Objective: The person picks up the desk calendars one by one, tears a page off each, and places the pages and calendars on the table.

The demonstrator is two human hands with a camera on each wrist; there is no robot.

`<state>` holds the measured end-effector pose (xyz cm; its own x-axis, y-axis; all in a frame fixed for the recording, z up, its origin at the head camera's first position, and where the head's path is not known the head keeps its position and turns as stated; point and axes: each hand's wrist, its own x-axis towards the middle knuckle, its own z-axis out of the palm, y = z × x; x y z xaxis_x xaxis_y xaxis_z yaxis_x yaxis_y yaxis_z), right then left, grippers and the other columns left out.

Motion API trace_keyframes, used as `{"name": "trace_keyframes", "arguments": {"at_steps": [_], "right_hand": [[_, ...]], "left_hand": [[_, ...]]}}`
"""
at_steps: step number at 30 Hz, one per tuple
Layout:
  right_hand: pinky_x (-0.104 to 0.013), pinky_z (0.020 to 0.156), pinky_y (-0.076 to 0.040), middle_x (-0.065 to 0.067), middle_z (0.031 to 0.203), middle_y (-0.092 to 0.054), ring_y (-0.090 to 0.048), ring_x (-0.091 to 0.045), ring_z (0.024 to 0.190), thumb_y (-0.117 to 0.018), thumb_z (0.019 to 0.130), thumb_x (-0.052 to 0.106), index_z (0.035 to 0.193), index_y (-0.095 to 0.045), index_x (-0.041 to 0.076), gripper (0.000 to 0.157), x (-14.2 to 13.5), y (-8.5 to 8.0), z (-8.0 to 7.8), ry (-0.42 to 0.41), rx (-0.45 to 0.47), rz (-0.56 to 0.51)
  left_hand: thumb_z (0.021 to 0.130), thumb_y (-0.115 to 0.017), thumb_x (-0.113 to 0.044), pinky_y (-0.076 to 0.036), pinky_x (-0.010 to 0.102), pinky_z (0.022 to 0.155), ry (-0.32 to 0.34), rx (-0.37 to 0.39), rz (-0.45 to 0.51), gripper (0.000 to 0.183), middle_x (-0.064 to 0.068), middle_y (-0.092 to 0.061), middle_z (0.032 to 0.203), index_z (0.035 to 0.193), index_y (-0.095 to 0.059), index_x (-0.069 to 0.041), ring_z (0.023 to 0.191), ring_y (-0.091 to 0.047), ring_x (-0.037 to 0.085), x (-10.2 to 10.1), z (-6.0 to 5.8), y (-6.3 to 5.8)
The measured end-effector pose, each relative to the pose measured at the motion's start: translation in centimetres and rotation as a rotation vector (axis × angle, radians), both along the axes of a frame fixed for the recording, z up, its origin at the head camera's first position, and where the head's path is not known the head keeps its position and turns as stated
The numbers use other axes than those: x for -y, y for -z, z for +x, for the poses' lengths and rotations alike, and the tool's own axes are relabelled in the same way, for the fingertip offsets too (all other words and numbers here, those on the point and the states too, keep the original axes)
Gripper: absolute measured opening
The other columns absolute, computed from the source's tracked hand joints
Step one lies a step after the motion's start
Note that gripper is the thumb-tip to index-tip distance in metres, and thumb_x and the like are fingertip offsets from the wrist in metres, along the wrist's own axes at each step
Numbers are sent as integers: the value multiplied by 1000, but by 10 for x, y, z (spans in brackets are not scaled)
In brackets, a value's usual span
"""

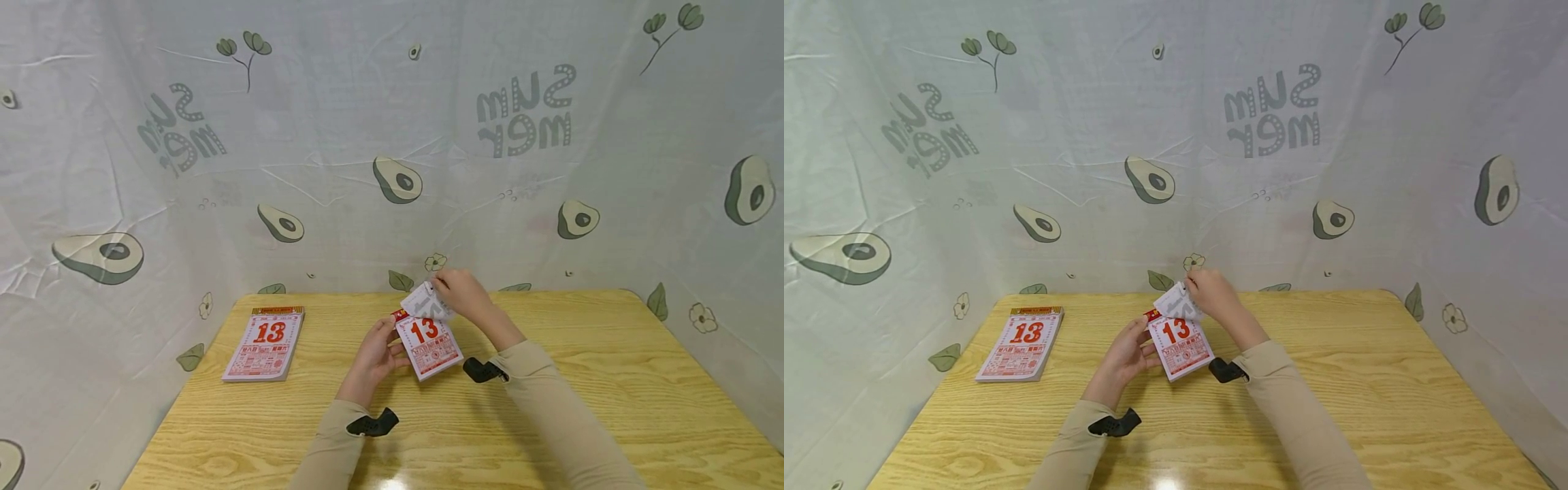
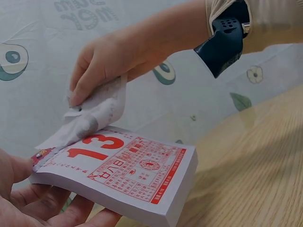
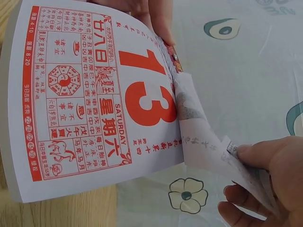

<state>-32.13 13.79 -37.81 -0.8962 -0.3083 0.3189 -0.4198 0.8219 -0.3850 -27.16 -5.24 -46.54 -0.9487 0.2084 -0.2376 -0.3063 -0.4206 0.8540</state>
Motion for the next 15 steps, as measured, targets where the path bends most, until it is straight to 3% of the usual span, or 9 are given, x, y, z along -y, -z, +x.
{"name": "trace_keyframes", "arguments": {"at_steps": [3, 15], "right_hand": [[-39, 74, -54, -16, 95, -72, -67, -26, 83, -56, 98, 14, 101, -71, -1, 21, -2, 0, 0, -31, -34, 16], [-40, 77, -55, -14, 90, -70, -66, -27, 85, -63, 94, 10, 96, -72, 0, 13, -4, 0, -1, -47, -129, 47]], "left_hand": [[105, -39, -36, -55, 42, 70, -6, 7, -5, 27, 6, -60, 111, 121, -47, -16, 88, -66, 20, 0, 0, 0], [105, -39, -37, -55, 40, 69, 17, -7, -16, 33, 8, -59, 115, 127, -43, -13, 90, -66, 20, -2, -1, 2]]}}
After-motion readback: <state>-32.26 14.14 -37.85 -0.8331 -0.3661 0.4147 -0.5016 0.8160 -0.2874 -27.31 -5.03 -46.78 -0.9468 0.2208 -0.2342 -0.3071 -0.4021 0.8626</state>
